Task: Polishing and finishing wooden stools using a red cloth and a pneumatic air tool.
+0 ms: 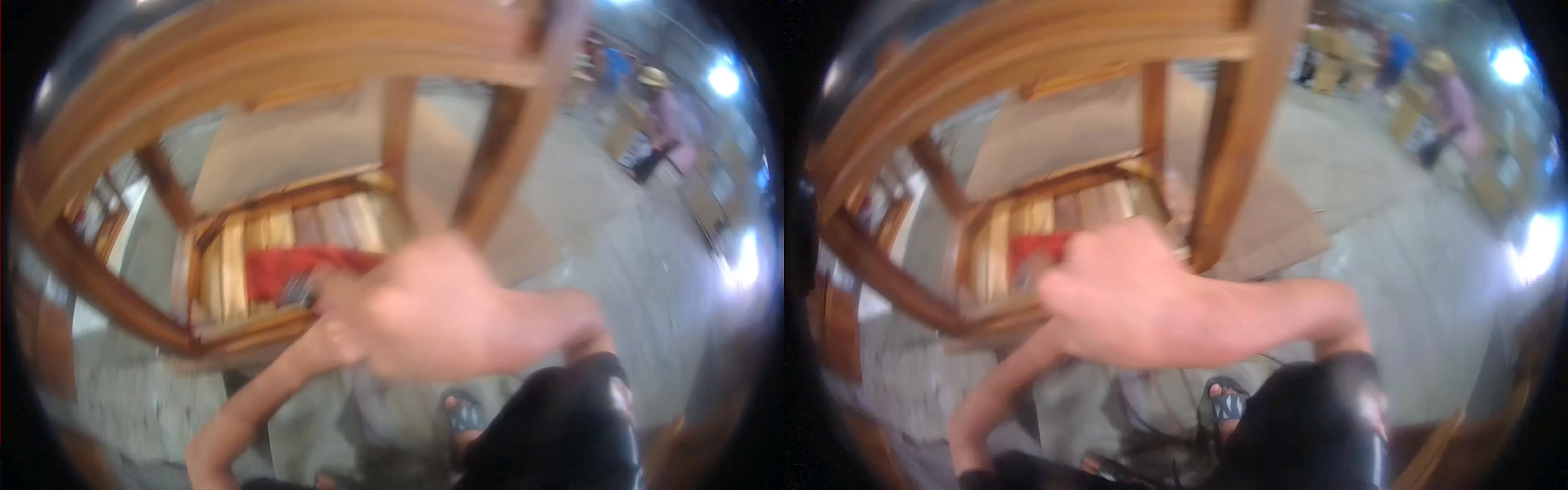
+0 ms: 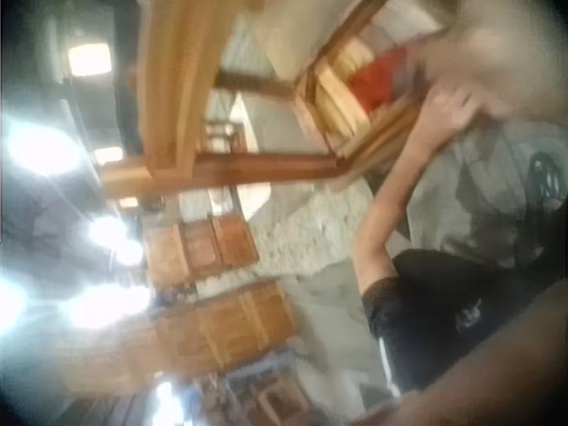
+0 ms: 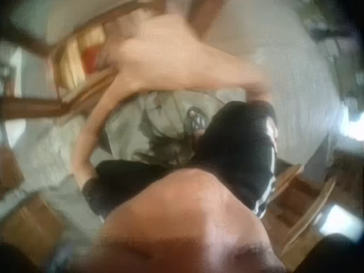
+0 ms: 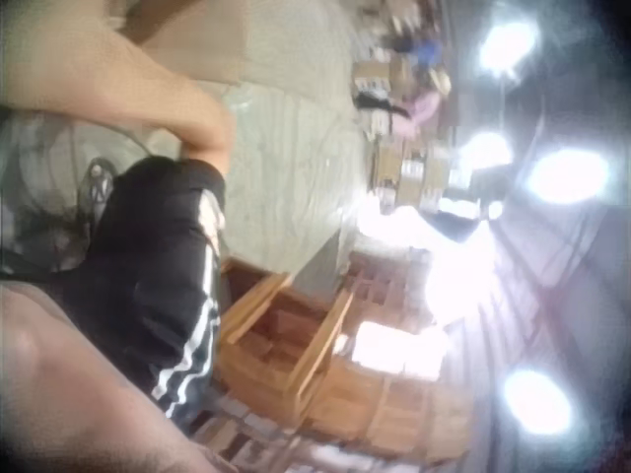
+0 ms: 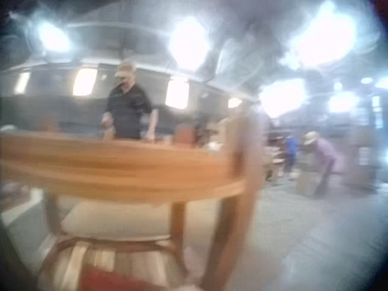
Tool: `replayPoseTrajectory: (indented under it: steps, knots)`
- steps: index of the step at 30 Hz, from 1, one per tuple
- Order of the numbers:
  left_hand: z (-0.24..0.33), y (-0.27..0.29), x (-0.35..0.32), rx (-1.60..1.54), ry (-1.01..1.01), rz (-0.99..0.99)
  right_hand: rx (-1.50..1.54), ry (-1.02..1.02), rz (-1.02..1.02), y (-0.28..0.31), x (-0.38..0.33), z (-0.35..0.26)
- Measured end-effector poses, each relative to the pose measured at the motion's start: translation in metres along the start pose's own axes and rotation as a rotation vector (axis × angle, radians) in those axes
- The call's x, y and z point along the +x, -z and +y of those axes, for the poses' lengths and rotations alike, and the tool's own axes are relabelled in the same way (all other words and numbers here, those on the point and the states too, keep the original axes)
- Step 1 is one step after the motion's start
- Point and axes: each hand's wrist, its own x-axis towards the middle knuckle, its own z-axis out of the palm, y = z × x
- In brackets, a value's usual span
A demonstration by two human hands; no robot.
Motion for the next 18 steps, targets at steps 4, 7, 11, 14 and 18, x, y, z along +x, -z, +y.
replayPoseTrajectory:
  steps: [4, 7, 11, 14, 18]
  knots:
    - [0.041, 0.060, -0.016, 0.165, 0.041, -0.141, -0.037, 0.008, 0.146, 0.025, -0.017, 0.006]
    - [0.038, 0.085, -0.041, 0.170, 0.119, -0.069, -0.068, -0.018, 0.165, 0.036, -0.006, 0.021]
    - [0.033, 0.111, -0.051, 0.626, 0.517, 0.102, -0.211, -0.135, 0.255, 0.032, -0.003, 0.028]
    - [0.045, 0.103, -0.032, 0.695, 0.533, 0.022, 0.103, -0.312, 0.158, 0.033, -0.006, 0.020]
    - [0.035, 0.096, -0.007, 0.764, 0.505, -0.002, 0.402, -0.211, 0.510, 0.010, -0.031, 0.031]
